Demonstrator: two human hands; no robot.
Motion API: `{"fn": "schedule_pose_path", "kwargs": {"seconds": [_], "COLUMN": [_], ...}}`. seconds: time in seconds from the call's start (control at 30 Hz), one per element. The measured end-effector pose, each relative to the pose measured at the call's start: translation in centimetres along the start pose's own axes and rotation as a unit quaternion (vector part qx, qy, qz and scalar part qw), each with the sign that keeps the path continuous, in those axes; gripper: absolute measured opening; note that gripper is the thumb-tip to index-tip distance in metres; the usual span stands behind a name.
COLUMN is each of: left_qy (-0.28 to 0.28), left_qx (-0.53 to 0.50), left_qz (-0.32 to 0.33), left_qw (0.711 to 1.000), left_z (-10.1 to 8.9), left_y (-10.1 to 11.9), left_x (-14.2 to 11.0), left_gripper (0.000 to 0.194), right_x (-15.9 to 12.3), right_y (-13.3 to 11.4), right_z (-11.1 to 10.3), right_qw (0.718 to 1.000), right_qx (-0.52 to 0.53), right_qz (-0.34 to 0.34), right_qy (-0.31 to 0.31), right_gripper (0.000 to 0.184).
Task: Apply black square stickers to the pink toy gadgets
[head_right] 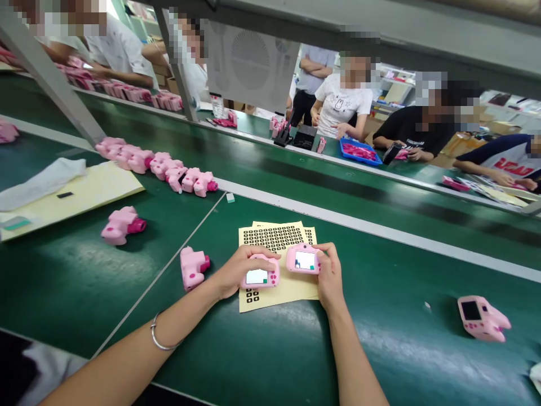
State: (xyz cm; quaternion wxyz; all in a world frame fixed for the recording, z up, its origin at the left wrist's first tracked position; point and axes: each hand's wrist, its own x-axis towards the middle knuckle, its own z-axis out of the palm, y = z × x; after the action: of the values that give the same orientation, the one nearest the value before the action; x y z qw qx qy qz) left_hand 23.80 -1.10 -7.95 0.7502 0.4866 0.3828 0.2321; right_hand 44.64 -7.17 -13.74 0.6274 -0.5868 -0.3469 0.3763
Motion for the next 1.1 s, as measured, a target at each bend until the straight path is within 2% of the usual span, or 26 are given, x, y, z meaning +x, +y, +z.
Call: {"fn": "schedule_pose_path", "kwargs": {"seconds": [0.7,1.1], "left_qy": [-0.015,-0.02], "left_qx": [0.015,0.021], "left_qz": [-0.038,-0.028], "left_qw": [0.999,0.999], "left_z": [-0.05,-0.11], "left_y": [0.42,0.33], "left_x": [-0.08,-0.11], "left_gripper": [0.036,0.033], "right_x": [0.16,-0.06], "right_y": [-0.22,-0.51], "right_z": [0.22,0.31], "right_qw": [1.0,0.999], "right_qx": [-0.019,-0.031], "right_qz": [-0.008,-0.02], "right_qy": [-0.005,-0.012], "right_gripper": [0.028,0.027]}}
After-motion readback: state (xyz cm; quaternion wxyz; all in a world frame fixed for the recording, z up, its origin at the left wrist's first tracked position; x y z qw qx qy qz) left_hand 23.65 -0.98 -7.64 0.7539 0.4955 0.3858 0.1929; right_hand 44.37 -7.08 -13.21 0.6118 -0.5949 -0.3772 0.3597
